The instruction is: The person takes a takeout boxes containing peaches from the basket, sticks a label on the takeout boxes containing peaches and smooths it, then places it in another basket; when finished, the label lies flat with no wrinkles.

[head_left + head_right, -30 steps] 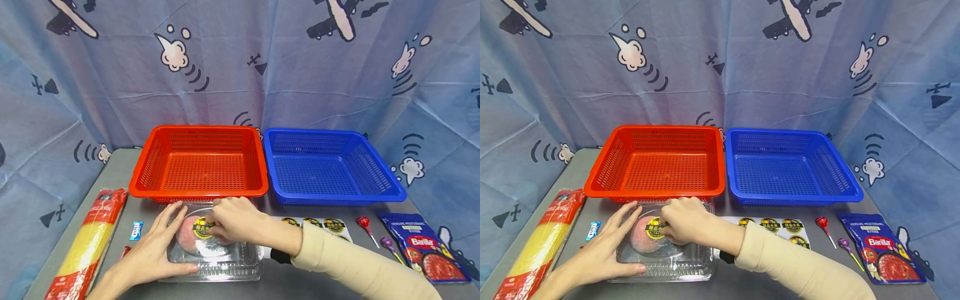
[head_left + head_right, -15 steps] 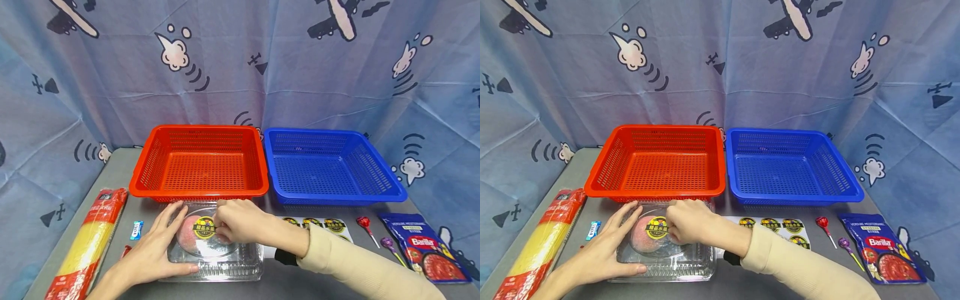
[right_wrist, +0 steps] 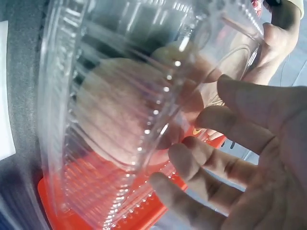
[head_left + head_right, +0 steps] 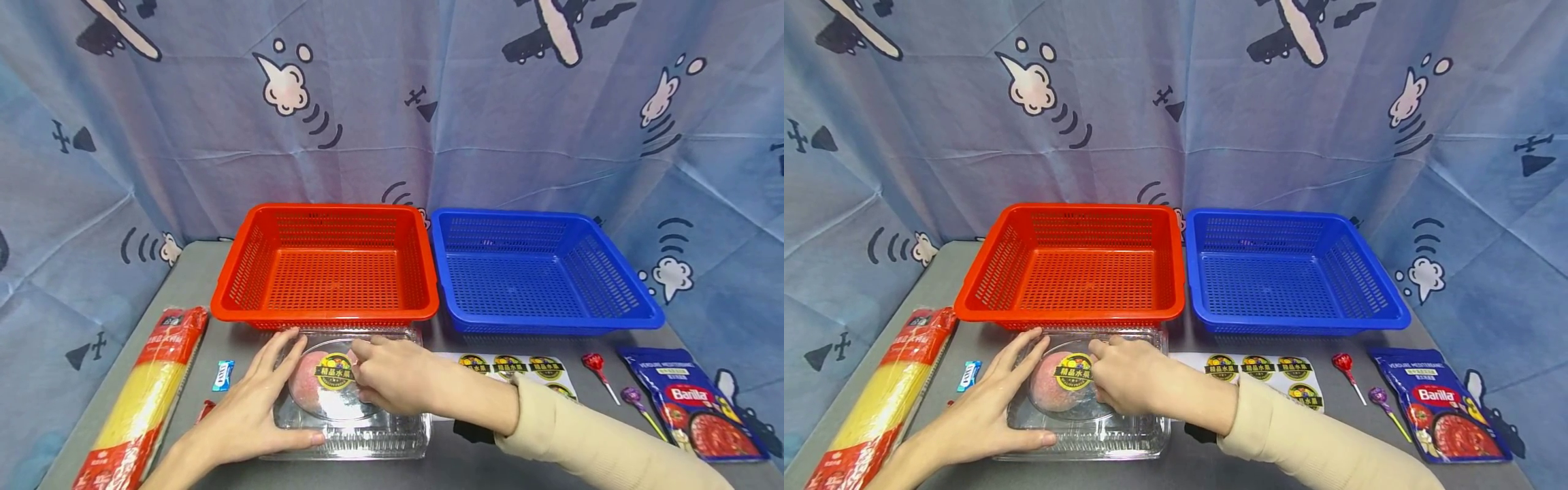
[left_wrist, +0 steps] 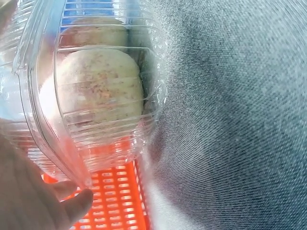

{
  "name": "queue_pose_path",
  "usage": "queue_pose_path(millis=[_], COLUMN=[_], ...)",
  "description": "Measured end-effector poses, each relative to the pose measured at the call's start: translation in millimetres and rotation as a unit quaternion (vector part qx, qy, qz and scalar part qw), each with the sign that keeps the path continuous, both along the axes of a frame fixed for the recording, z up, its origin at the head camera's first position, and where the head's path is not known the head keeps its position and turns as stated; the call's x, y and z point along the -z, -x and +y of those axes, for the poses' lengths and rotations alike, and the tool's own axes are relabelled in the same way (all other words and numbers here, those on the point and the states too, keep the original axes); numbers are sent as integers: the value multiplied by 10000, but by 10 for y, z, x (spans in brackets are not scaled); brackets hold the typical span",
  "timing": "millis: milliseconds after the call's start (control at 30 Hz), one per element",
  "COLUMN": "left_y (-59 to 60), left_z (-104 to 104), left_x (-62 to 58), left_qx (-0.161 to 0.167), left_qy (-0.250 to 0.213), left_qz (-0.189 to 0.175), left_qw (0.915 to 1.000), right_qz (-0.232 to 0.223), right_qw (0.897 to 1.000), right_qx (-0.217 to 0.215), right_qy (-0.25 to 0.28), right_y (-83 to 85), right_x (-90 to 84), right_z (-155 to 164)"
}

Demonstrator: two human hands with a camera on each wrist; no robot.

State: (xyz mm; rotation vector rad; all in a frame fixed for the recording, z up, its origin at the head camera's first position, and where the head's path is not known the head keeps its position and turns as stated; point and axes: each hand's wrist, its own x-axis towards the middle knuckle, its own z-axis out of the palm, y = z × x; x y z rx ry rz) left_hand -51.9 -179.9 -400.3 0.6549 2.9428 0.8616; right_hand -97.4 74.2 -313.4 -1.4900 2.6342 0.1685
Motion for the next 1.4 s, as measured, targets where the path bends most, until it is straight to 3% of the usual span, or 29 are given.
queue_pose_path(millis=[167, 367, 767, 933, 1167, 1400], left_y=[1, 5, 3, -3, 1, -4], left_z=[4, -1, 3, 2, 2, -1], left_x=[1, 3, 25, 33, 48, 41], left_qx=[4, -19, 27, 21, 30, 23], left_qy=[3, 6, -89, -102, -126, -163], left_qz=[15, -7, 124, 134, 134, 107], left_qw=[10000, 10000, 9999, 9999, 9998, 9998], right_qz=[335, 291, -112, -28, -176, 36], right_qw=[9992, 9995, 9920, 9835, 9670, 9527], right_qx=[-202, 130, 637, 1082, 2053, 2576], right_qy=[-31, -84, 1080, 1452, 1497, 1612], right_y=[-33, -83, 3, 120, 273, 457], right_x=[-9, -39, -24, -84, -187, -139], right_z=[47, 166, 631, 946, 1538, 2301])
